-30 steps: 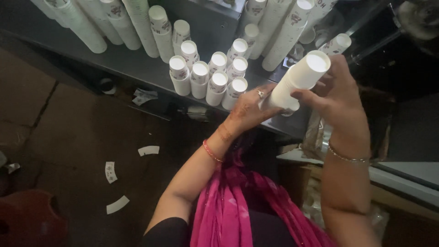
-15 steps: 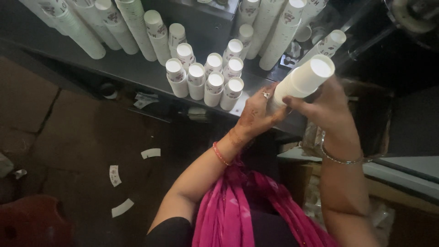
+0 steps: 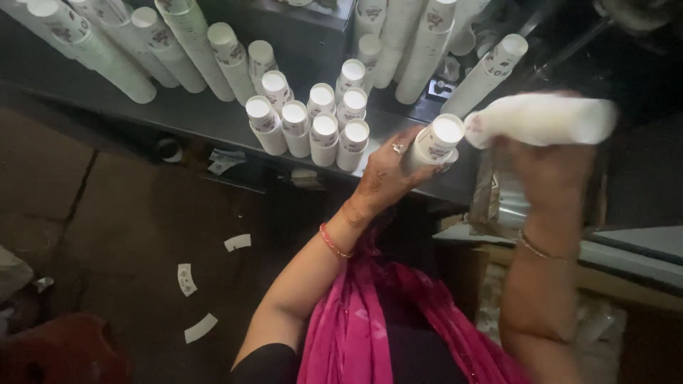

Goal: Packaging stacks of paper cups into plastic bags and arranging them near the production machine.

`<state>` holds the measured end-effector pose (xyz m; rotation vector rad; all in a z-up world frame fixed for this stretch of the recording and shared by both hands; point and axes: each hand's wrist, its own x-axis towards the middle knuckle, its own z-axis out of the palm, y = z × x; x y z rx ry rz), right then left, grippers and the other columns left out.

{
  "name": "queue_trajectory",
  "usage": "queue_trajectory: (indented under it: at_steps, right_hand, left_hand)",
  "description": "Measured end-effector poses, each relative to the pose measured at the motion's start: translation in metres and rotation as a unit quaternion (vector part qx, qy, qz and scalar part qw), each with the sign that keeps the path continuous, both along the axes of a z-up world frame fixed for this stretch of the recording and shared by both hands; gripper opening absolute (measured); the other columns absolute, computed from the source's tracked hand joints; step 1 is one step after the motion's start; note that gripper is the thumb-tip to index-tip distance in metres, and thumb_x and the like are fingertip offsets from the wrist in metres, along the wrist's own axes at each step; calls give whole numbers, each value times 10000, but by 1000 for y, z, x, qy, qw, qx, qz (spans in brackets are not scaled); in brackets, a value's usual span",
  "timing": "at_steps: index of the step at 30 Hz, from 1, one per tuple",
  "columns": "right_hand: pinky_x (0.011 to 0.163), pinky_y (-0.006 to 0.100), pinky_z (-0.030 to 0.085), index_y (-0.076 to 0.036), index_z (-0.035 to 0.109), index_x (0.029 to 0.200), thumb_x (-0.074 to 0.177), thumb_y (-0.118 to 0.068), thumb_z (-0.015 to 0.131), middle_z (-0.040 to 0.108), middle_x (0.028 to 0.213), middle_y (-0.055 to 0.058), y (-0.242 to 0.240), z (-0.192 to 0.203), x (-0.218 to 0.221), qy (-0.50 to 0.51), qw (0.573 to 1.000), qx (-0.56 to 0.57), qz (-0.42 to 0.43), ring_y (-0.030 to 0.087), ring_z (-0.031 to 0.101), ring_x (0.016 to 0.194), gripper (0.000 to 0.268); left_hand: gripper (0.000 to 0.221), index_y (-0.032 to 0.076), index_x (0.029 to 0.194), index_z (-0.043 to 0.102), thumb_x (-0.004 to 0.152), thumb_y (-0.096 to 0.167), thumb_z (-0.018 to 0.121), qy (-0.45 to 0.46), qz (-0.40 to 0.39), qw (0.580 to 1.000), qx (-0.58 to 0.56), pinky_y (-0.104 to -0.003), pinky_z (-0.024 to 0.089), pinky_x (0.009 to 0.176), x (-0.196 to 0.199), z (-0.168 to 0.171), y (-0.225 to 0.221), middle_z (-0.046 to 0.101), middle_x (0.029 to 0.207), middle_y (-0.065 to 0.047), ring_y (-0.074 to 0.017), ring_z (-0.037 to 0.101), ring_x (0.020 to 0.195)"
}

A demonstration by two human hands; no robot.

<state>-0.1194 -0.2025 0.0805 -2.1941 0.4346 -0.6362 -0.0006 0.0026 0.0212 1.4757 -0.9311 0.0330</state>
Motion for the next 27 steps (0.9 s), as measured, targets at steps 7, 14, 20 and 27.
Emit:
queue_trajectory:
  at_steps: [7, 14, 20, 27]
  right_hand:
    - [938, 358, 581, -21, 598, 1283, 813, -118, 880, 718, 1225, 124, -19, -87, 12, 47, 997, 18, -58, 236, 711, 1121, 557]
    - [965, 311, 607, -17, 605, 1296, 883, -156, 860, 717, 1247, 96, 15, 10, -6, -84, 993, 67, -47, 179, 721, 1143, 505]
    - [874, 292, 601, 7, 683, 1196, 927, -223, 855, 752, 1140, 110, 42, 53, 8, -52, 992, -24, 108, 171, 739, 1035, 394]
    - [1035, 381, 526, 12, 504, 1380, 828, -209, 900, 674, 1255, 131, 59, 44, 18, -20, 985, -75, 152, 220, 652, 1196, 714]
  left_hand:
    - [672, 54, 1373, 580, 805, 236, 891, -2, -12, 1000, 17, -385, 568, 1007, 0, -9, 1, 687, 1277, -155, -297, 698, 1176]
    - [692, 46, 1398, 567, 796, 197, 874, 4, -34, 999, 12, -377, 564, 1035, 4, -13, 0, 687, 1292, -149, -287, 698, 1200]
    - [646, 38, 1377, 584, 829, 231, 867, -15, -25, 999, 30, -373, 561, 1028, 4, -3, 2, 693, 1275, -161, -298, 698, 1187]
    - [578, 18, 1368, 591, 880, 242, 805, 18, -59, 998, 7, -383, 563, 996, 0, -2, 2, 693, 1251, -192, -325, 709, 1165]
